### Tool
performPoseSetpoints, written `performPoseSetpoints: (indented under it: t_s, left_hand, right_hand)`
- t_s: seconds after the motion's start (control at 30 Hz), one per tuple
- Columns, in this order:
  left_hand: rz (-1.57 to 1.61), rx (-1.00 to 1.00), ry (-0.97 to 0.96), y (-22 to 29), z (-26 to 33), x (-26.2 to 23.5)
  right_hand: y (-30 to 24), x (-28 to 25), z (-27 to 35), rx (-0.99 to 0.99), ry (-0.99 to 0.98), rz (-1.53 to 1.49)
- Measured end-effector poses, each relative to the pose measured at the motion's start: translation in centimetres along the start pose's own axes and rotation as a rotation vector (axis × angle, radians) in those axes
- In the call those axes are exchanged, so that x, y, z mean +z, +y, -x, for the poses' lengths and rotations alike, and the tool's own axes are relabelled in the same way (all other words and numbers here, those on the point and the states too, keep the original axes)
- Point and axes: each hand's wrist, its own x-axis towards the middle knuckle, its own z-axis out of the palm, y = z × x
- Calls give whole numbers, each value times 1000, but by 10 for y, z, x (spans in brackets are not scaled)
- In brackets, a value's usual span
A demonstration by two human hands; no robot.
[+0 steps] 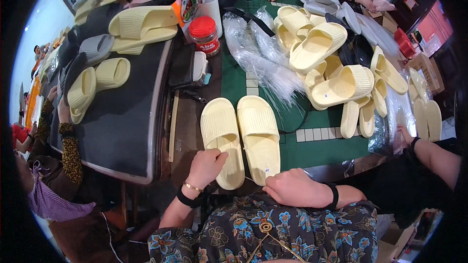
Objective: Assembling and inspecting yellow and black foam sandals at a factory workbench.
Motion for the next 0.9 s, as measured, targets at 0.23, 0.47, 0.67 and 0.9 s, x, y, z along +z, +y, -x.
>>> performPoseSetpoints:
  t_s: [0.23,0.47,0.67,0.9]
  left_hand:
    - [48,-49,60,-2,-10,0]
    - [134,-41,101,3,-11,1]
    - [184,-93,96,4,-11,1]
    - [194,-47,125,3,-9,6]
  right_hand:
    - [-13,-12,10,28,233,143]
    - [-17,-13,4,17,417,210]
    - [-17,-19,4,15,487,245]
    - [-12,-13,-6,59,486,262]
